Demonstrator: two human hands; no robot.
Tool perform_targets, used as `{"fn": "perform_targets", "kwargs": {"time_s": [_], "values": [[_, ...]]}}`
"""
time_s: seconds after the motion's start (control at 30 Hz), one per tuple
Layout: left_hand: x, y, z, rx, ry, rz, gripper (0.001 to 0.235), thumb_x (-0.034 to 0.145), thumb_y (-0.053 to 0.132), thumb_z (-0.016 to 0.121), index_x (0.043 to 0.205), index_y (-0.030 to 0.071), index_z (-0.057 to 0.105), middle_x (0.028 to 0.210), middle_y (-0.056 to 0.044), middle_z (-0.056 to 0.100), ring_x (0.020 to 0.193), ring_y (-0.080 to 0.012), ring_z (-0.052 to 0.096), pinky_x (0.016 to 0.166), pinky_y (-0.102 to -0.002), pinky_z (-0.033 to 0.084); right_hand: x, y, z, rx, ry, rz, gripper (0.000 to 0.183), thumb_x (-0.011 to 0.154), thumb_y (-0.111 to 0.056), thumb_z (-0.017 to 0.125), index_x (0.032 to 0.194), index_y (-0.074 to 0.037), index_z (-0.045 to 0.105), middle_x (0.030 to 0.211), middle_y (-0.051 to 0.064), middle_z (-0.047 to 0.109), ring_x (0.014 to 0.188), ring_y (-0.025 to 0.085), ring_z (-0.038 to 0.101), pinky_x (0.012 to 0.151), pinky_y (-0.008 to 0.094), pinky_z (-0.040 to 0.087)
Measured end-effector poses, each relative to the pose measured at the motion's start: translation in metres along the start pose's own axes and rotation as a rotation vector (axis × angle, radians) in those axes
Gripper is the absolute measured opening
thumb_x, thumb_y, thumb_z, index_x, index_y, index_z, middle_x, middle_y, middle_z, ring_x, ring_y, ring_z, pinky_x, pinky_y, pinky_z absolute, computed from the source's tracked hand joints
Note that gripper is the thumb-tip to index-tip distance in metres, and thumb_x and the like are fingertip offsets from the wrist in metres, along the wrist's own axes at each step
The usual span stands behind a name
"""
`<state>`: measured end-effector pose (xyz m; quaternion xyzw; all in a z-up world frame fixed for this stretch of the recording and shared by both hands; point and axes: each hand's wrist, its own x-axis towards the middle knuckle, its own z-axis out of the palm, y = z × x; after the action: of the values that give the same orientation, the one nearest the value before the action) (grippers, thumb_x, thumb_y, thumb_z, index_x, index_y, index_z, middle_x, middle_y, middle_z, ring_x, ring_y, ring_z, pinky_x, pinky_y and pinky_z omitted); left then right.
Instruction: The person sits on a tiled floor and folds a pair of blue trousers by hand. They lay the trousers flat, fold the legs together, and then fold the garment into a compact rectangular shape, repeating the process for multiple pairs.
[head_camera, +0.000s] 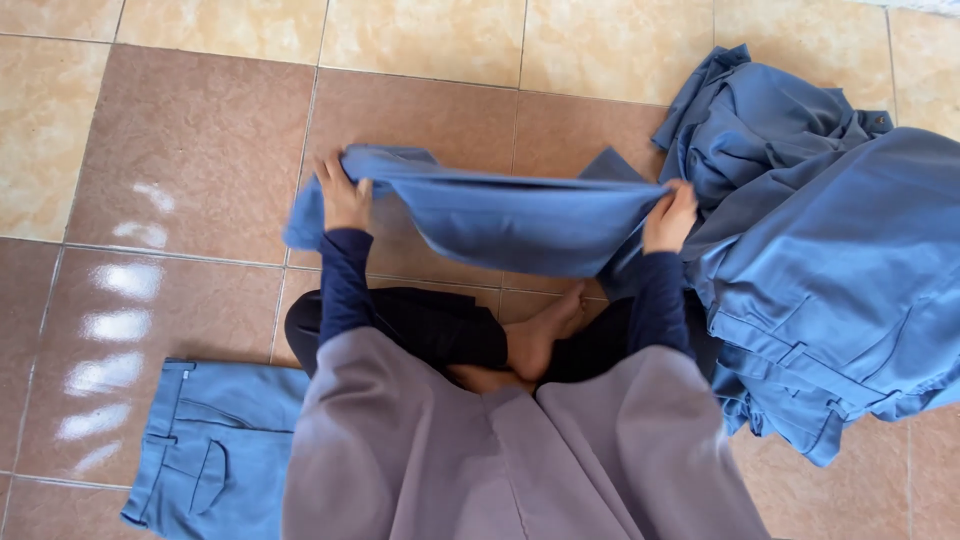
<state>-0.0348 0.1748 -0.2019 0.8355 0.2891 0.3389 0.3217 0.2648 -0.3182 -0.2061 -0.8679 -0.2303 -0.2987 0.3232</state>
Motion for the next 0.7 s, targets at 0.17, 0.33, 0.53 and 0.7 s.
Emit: {"fn": "perform_targets", "kwargs": {"time_s": [0.17,0.33,0.53,0.7], "values": [[0.078,0.080,-0.071,0.140,0.151,0.108,0.078,0.092,0.043,0.093,0.149,0.008,0.052,0.166,-0.022,-0.003,0.150,-0.0564,0.029,0.115,-0.081,0.028,0.117,-0.065,-0.084,-0.048,0.248,-0.269,0.022,0.100,-0.003,0.050,0.108,-0.013,0.067,0.096,0.005,0.065,0.091,0.032,0.063,0.087,0.042,0.054],[0.064,0.059,-0.133,0.170,0.285,0.173,0.099,0.098,0.076,0.092,0.165,0.018,0.048,0.170,-0.008,-0.010,0.162,-0.0395,0.012,0.127,-0.073,0.027,0.077,-0.081,-0.086,-0.064,0.361,-0.373,0.023,0.100,-0.002,0.052,0.110,-0.005,0.072,0.104,0.010,0.070,0.099,0.034,0.065,0.099,0.048,0.045],[-0.039,-0.089,-0.084,0.446,-0.006,-0.135,0.083,0.088,0.068,0.071,0.155,0.023,0.050,0.170,-0.016,0.007,0.146,-0.0492,0.042,0.113,-0.073,0.032,-0.065,-0.051,0.025,-0.104,-0.009,-0.411,0.022,0.092,-0.006,0.064,0.111,-0.013,0.072,0.108,0.009,0.067,0.099,0.031,0.061,0.087,0.043,0.047],[-0.084,-0.125,0.001,0.700,-0.373,-0.807,0.114,0.073,0.073,0.074,0.161,0.012,0.036,0.167,-0.031,0.014,0.153,-0.0510,0.020,0.124,-0.064,0.015,-0.168,-0.029,0.063,-0.030,-0.757,-0.049,0.048,0.100,-0.025,0.061,0.147,-0.018,0.054,0.154,0.018,0.047,0.140,0.038,0.048,0.116,0.046,0.044]]}}
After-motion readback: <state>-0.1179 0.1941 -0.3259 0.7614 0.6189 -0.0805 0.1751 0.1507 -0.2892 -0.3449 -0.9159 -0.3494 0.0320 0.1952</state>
